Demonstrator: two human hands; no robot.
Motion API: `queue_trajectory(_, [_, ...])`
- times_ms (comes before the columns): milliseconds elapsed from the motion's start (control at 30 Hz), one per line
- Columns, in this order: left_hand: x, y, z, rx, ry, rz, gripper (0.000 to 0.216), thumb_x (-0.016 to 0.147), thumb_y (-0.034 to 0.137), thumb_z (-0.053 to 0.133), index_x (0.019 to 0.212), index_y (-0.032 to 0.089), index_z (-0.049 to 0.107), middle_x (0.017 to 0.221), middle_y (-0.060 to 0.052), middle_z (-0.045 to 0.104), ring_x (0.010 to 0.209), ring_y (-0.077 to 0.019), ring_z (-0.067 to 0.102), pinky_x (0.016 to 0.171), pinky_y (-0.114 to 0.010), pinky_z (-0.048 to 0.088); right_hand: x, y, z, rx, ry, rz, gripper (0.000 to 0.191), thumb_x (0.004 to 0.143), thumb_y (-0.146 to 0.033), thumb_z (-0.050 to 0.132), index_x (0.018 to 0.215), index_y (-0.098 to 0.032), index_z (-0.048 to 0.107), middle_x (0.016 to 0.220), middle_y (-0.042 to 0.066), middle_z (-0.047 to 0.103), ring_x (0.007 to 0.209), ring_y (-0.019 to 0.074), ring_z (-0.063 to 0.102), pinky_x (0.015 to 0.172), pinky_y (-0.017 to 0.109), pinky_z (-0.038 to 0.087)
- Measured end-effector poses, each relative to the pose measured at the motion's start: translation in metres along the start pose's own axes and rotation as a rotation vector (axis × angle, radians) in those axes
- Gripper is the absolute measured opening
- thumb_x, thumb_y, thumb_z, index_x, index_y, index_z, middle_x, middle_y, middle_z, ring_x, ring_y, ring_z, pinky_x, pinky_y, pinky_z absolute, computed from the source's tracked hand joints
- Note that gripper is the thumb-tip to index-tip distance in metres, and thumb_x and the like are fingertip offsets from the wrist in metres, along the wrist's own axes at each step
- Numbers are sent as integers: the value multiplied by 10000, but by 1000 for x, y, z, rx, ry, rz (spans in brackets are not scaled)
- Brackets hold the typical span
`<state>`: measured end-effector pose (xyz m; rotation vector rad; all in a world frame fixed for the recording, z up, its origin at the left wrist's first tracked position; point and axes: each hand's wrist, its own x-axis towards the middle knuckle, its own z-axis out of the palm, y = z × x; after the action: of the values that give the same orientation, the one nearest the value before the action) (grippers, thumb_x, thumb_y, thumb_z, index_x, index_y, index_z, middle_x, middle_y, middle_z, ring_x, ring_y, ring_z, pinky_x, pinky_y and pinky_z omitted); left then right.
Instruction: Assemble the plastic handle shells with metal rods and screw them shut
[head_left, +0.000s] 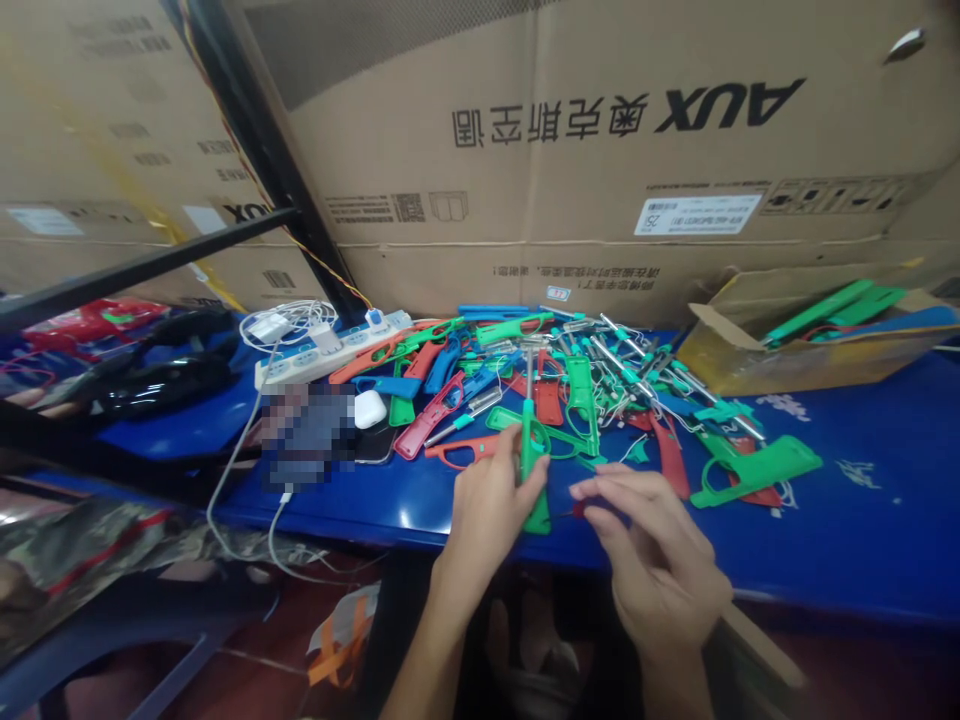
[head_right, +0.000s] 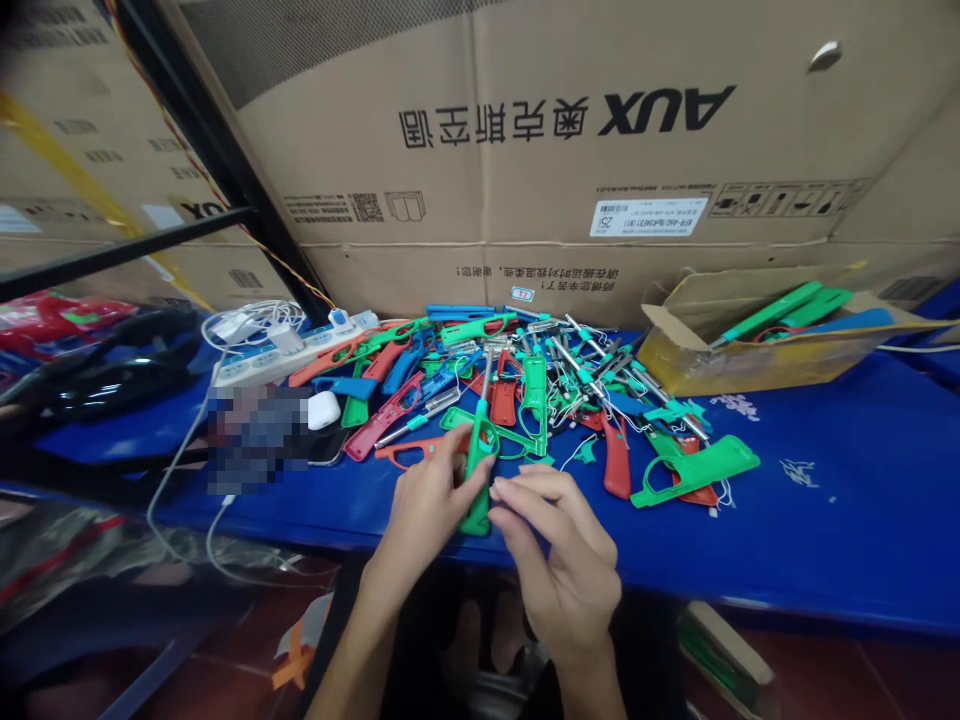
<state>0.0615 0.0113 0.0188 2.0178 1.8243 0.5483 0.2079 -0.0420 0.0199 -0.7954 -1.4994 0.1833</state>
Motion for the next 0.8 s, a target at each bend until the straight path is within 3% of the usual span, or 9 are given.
queue_trajectory(133, [1,0,-1,21,1,-1,462,1005,463,567,1409,244,516,823,11,768,842,-263,768,642,-292,399,-2,0,-3,-49,-68,97,435,1008,-34,484,1346,-243,661,1185,70,714,1160,214,656,934,388,585])
queue_trajectory(333, [0,-1,1,21,21,6,453,1004,456,572,1400,240,519,846,-1,776,840,-268,773,642,-294,410,-3,2,-1,-34,7,46,427,912,-23,691,1268,-259,704,1001,35,693,972,195,664,864,357,578])
queue_trajectory(433, [-1,-2,2,15,30,17,462,1006,453,569,1408,231,514,847,-6,776,848,-273,776,652,-297,425,-3,3,-1,-91,-13,23,473,926,-22,667,1333,-263,674,1024,49,659,949,188,659,794,329,572])
queue_trajectory(600, [-1,-2,2,25,38,13,463,1007,445,570,1409,223,517,868,-18,782,878,-285,779,673,-307,446,-2,-2,-8,-103,-101,-39,396,997,-40,506,1313,-218,667,1200,89,671,1179,227,636,1015,429,544])
queue_trajectory(667, [-1,-1,2,30,27,6,467,1007,449,569,1414,226,513,852,-13,781,869,-282,779,669,-304,447,-2,-5,-9,-92,-135,-13,426,997,-12,473,1341,-199,641,1204,83,703,1212,216,634,1035,417,544])
queue_trajectory(800, [0,-1,3,40,22,1,467,1007,449,565,1415,230,515,844,-12,779,863,-284,778,656,-303,441,-2,-5,-8,-43,-18,-37,388,903,20,655,1206,-215,712,969,21,732,939,183,701,961,412,586])
